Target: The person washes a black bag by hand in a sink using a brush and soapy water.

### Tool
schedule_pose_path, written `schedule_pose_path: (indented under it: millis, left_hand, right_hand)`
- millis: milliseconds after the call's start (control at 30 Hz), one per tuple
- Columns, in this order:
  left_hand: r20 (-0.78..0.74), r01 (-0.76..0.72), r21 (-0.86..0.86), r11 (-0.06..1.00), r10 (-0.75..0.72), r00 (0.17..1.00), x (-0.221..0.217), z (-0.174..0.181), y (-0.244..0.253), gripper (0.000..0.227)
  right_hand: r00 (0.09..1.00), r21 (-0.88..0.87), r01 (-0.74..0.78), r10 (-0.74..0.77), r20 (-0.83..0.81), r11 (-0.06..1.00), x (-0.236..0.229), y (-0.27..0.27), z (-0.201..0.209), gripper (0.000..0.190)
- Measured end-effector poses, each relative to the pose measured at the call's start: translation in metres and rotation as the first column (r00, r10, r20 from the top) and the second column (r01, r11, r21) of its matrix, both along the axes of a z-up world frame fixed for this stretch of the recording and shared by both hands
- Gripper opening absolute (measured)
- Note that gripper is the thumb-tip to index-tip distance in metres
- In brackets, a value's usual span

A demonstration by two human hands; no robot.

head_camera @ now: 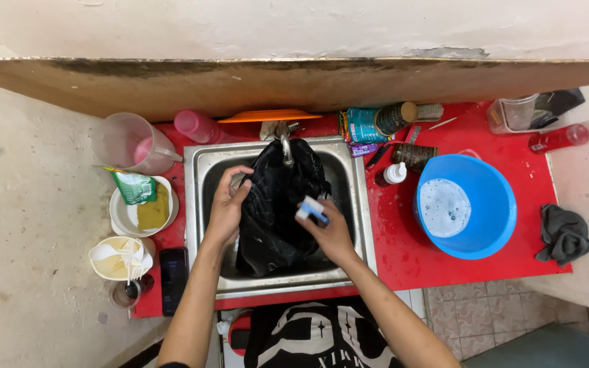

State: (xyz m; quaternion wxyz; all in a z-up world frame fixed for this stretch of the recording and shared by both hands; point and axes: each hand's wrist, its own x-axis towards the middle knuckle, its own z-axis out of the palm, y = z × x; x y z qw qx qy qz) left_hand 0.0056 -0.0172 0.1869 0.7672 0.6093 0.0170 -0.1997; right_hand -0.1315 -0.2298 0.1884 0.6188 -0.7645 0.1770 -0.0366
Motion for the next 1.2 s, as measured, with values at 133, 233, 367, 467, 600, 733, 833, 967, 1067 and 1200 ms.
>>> schedule_pose_path:
  millis: [133,233,367,467,600,733,833,967,1067,1200]
  left_hand:
    - [0.106,-0.009,0.116,0.993,-0.003,0.994,-0.019,0.044,-0.014,0.015]
    - [0.245,0.029,0.267,0.963,-0.097,0.965,-0.035,0.081,-0.019,0.023]
    - [0.402,-0.060,0.678,0.732,-0.302,0.864,-0.094,0.148,-0.029,0.041]
    - [0.366,-0.018,0.793,0.609,-0.453,0.813,-0.140,0.157,-0.033,0.082]
    - [0.311,0.016,0.817,0.576,-0.464,0.829,-0.153,0.138,-0.017,0.070]
    - [0.381,-0.164,0.860,0.484,-0.393,0.837,-0.143,0.120,0.017,0.052]
    - [0.454,-0.349,0.855,0.384,-0.228,0.862,-0.132,0.108,0.039,0.049]
    - [0.718,-0.680,0.682,0.269,-0.069,0.692,-0.120,0.071,0.043,0.033]
    - [0.754,-0.704,0.632,0.325,-0.048,0.655,-0.115,0.056,0.034,0.034]
    - [0.647,-0.497,0.672,0.549,-0.107,0.755,-0.109,0.037,0.028,0.046]
  right_hand:
    - [0.969,0.024,0.239,-0.237,-0.071,0.971,0.047,0.002,-0.014,0.077]
    - [0.930,-0.097,0.300,-0.314,-0.191,0.949,0.070,0.003,-0.058,0.045]
    - [0.952,-0.127,0.279,-0.292,-0.094,0.952,0.067,-0.003,-0.052,0.026]
    - [0.949,-0.119,0.306,-0.313,-0.041,0.944,0.057,-0.016,-0.054,0.019]
    - [0.931,-0.147,0.350,-0.361,-0.055,0.925,0.061,-0.062,-0.058,0.019]
    - [0.939,-0.163,0.331,-0.342,-0.045,0.929,0.063,-0.071,-0.020,0.013]
    - [0.930,-0.108,0.355,-0.363,-0.058,0.929,0.052,-0.064,0.006,0.016]
    - [0.938,-0.126,0.333,-0.342,-0.057,0.935,0.043,-0.068,-0.004,0.013]
    - [0.951,-0.232,0.266,-0.294,-0.098,0.936,0.035,-0.083,-0.040,0.013]
    - [0.911,-0.477,-0.054,-0.152,-0.383,0.877,0.024,-0.098,-0.048,0.020]
